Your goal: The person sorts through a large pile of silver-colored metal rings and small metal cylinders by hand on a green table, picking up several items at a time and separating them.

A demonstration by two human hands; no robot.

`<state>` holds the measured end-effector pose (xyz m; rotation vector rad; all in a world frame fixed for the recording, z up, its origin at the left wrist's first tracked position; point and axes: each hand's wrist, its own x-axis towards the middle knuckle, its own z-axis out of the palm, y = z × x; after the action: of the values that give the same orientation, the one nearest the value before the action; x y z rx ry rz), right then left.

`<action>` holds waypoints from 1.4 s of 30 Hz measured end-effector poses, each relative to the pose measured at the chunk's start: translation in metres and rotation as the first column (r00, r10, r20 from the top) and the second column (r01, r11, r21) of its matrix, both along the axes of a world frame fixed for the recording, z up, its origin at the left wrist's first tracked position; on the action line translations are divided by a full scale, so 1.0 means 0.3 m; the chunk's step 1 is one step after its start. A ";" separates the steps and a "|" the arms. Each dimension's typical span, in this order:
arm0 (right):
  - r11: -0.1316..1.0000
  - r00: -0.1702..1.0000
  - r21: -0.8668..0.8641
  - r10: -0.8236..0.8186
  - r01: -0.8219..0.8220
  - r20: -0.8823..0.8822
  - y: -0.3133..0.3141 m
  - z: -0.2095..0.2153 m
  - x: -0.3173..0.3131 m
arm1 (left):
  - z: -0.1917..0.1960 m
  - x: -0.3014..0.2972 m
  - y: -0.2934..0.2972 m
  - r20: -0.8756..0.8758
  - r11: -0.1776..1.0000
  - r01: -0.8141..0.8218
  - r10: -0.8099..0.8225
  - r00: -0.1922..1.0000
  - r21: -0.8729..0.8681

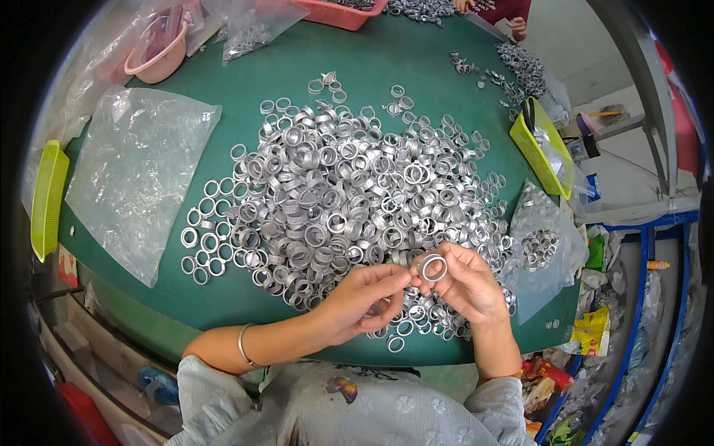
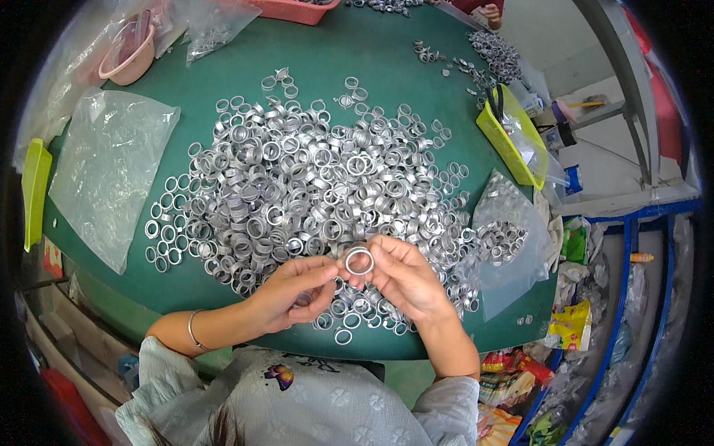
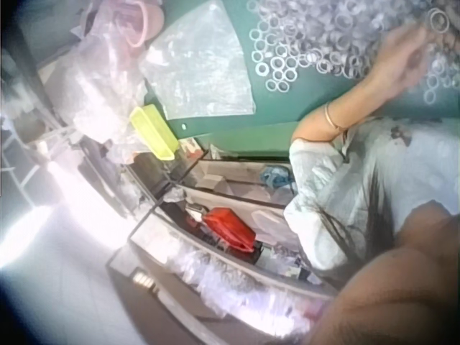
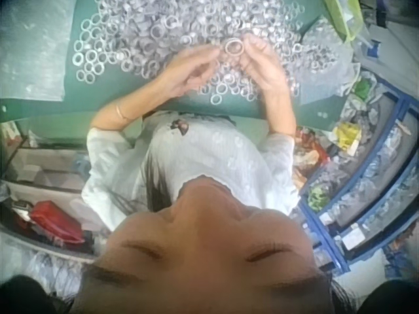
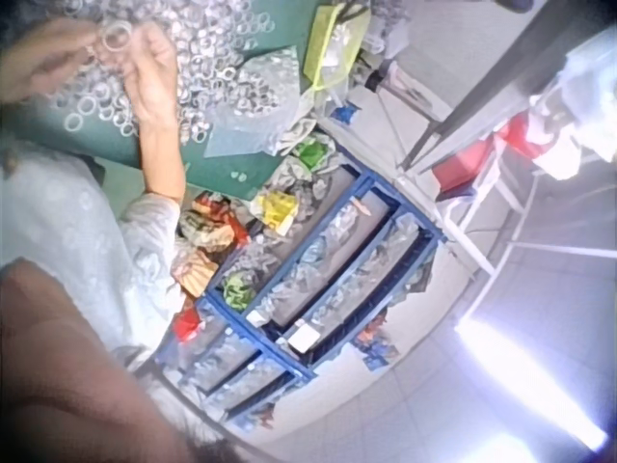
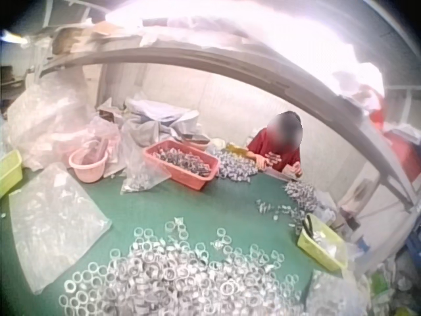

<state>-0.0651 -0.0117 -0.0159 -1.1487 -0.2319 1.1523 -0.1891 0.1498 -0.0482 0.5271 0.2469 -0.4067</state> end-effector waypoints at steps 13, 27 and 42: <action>0.997 0.845 -0.010 0.071 -0.078 0.529 0.002 0.042 -0.050 | -0.024 -0.013 -0.002 0.106 1.000 0.005 -0.002 0.994 -0.026; 0.923 -0.174 -0.227 0.290 0.312 0.941 0.064 0.036 0.139 | -0.085 -0.031 -0.009 0.014 0.883 -0.074 0.091 0.996 -0.464; 0.839 -0.011 -0.487 0.504 0.241 0.863 0.038 0.038 0.137 | -0.030 -0.002 0.001 0.027 0.952 0.241 -0.240 0.970 -0.187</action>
<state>-0.0240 -0.0004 -0.0045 -2.4390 -1.3035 0.1983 -0.1896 0.1502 -0.0573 0.3713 0.1381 -0.6599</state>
